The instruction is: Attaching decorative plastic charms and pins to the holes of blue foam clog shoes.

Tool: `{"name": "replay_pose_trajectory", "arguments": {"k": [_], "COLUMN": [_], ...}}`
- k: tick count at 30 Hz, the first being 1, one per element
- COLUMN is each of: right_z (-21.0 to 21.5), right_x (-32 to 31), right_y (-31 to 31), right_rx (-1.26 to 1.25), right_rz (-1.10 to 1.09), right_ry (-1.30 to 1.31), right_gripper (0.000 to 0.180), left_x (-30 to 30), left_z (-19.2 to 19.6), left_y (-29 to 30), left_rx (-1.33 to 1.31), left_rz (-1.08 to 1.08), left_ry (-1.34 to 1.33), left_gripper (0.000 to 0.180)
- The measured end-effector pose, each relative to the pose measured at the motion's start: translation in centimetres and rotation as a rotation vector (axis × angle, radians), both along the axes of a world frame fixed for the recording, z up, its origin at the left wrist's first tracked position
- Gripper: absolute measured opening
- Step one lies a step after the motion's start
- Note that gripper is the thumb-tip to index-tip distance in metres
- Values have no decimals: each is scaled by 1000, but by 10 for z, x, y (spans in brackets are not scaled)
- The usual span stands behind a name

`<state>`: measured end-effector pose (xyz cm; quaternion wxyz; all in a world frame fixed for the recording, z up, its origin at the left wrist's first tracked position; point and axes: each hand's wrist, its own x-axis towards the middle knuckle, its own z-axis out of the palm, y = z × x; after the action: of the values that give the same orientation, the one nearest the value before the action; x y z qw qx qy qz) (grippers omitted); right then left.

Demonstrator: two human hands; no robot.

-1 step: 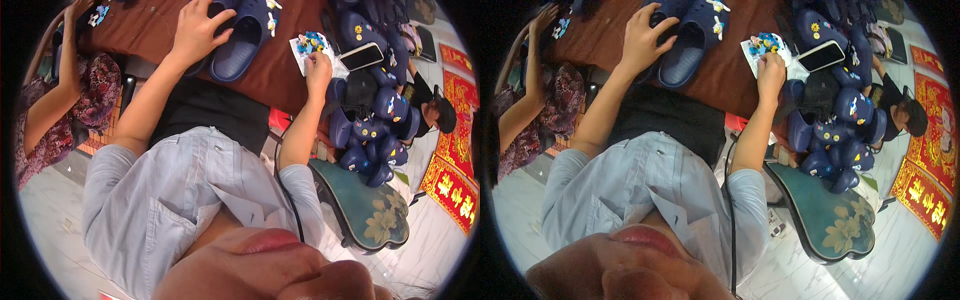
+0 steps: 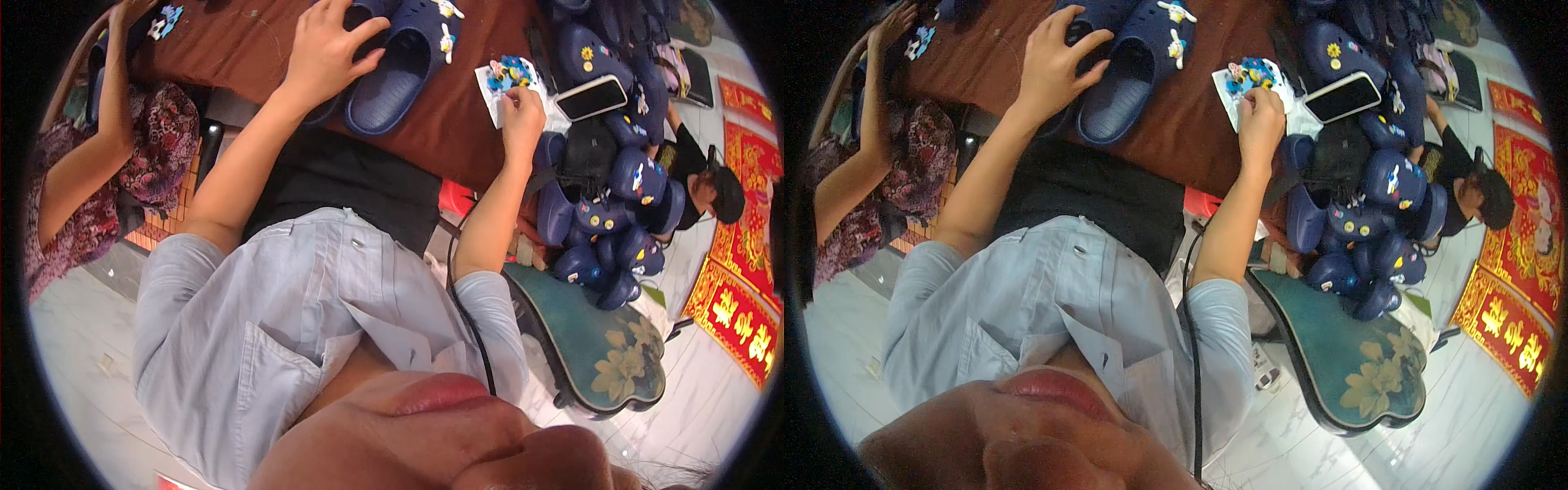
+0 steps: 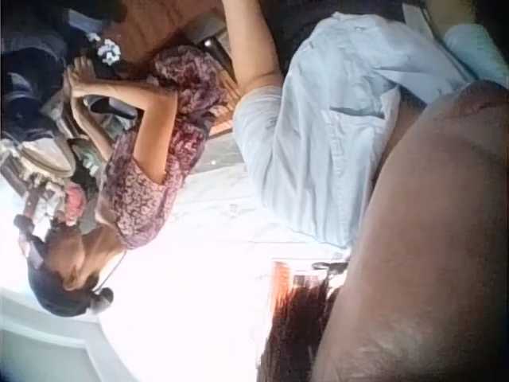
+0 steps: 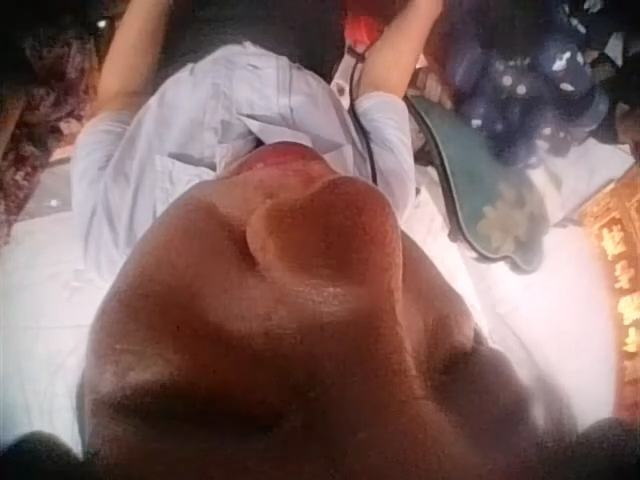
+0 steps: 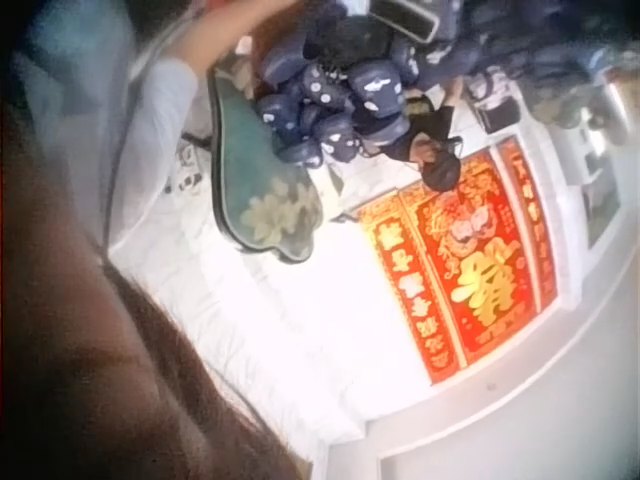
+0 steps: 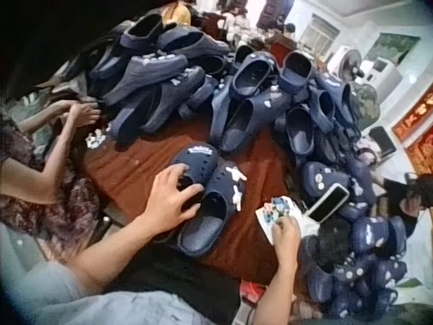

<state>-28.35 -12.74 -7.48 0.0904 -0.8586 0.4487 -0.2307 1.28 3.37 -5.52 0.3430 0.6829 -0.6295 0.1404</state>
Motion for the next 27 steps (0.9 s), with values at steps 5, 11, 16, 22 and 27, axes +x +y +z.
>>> {"name": "replay_pose_trajectory", "arguments": {"k": [5,11,16,22,27], "right_z": [28,28,17,21,27], "right_x": [44,124,156,160,158], "right_y": [-5,-18,-24,-25,-26], "right_rx": [131,182,269,215,126], "right_rz": [100,351,449,486,547], "right_ry": [-438,-582,-523,-381,-286], "right_gripper": [13,14,12,10,12], "left_x": [1,2,0,-1,0], "left_z": [0,-12,-13,-15,-15], "left_y": [-1,0,-1,0,0], "left_rx": [-20,-42,-35,-26,-30], "left_rz": [-4,4,8,23,25], "left_ry": [4,-25,-4,11,16], "left_gripper": [47,46,47,49,49]}}
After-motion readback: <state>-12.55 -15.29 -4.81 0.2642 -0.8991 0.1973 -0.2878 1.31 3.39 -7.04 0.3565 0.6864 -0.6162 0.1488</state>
